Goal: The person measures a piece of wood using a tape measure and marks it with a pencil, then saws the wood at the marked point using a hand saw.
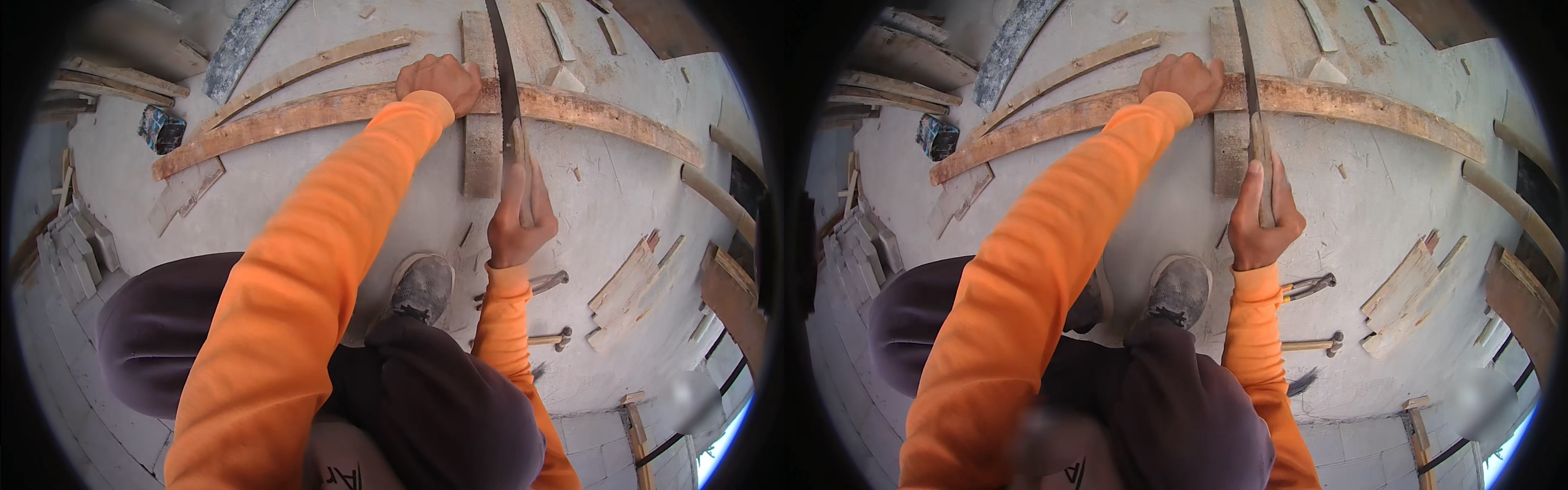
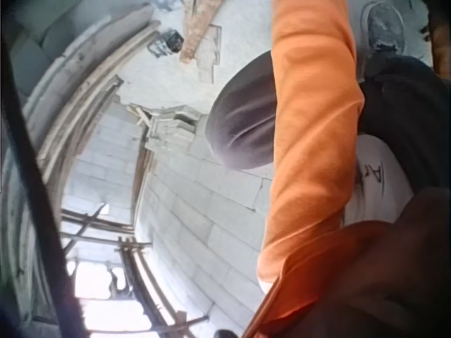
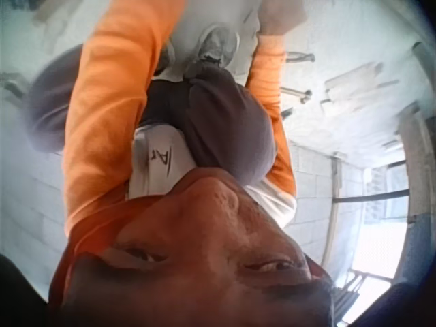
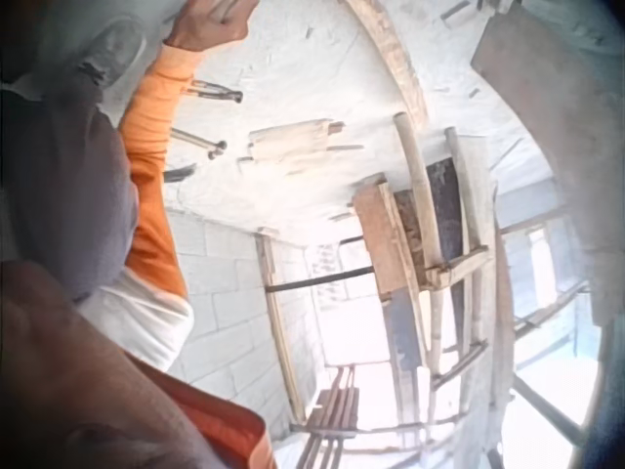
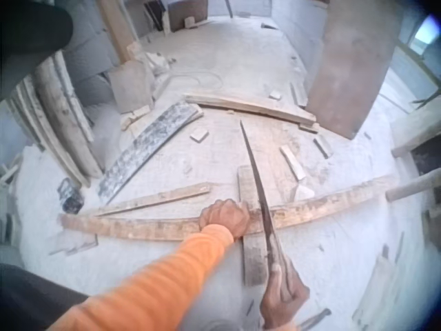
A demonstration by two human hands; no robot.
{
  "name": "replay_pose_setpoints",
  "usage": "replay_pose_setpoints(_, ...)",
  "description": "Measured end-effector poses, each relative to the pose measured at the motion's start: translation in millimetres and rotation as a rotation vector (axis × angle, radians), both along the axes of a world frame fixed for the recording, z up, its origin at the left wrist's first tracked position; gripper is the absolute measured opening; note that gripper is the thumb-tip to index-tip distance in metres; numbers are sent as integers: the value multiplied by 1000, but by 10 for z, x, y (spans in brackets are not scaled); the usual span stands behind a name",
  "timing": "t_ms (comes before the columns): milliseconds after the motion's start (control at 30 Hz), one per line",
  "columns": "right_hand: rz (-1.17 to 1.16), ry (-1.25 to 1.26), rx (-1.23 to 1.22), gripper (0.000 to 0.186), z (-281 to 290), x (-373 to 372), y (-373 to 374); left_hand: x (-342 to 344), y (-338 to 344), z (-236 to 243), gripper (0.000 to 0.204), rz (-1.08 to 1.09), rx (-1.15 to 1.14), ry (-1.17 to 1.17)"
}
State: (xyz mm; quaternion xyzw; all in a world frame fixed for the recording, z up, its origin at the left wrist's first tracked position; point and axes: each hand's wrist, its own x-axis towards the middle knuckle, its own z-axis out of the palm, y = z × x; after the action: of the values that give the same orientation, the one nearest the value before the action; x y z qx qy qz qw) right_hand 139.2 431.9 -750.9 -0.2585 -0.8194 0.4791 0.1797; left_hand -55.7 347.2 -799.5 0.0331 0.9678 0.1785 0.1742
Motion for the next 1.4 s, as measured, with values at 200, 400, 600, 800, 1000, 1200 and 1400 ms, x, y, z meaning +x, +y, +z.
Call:
replay_pose_setpoints(200, -79, -144, 58, 36, 83, 1616, -126, -89, 60, 160, 60, -16, 33, -98)
replay_pose_setpoints(400, -12, 43, 45, 32, -131, 34, 15, -63, 55, 174, 54, -2, -22, -186)
replay_pose_setpoints(600, -37, -258, -72, 36, 148, 1518, -68, -128, 33, 341, 55, -54, -63, -252)
replay_pose_setpoints(800, -83, -78, 14, 33, -123, 644, 2, -75, 77, 214, 55, -23, -15, -154)
replay_pose_setpoints(1000, -50, -16, 176, 32, -124, 534, -88, -74, 8, 223, 59, -62, 28, -177)
replay_pose_setpoints(1200, -82, -318, -31, 39, 137, 1589, -109, -24, 69, 290, 54, -66, 2, -202)
replay_pose_setpoints(1400, -62, 13, -35, 30, -46, -155, -44, -29, -52, 89, 58, -31, -26, -104)
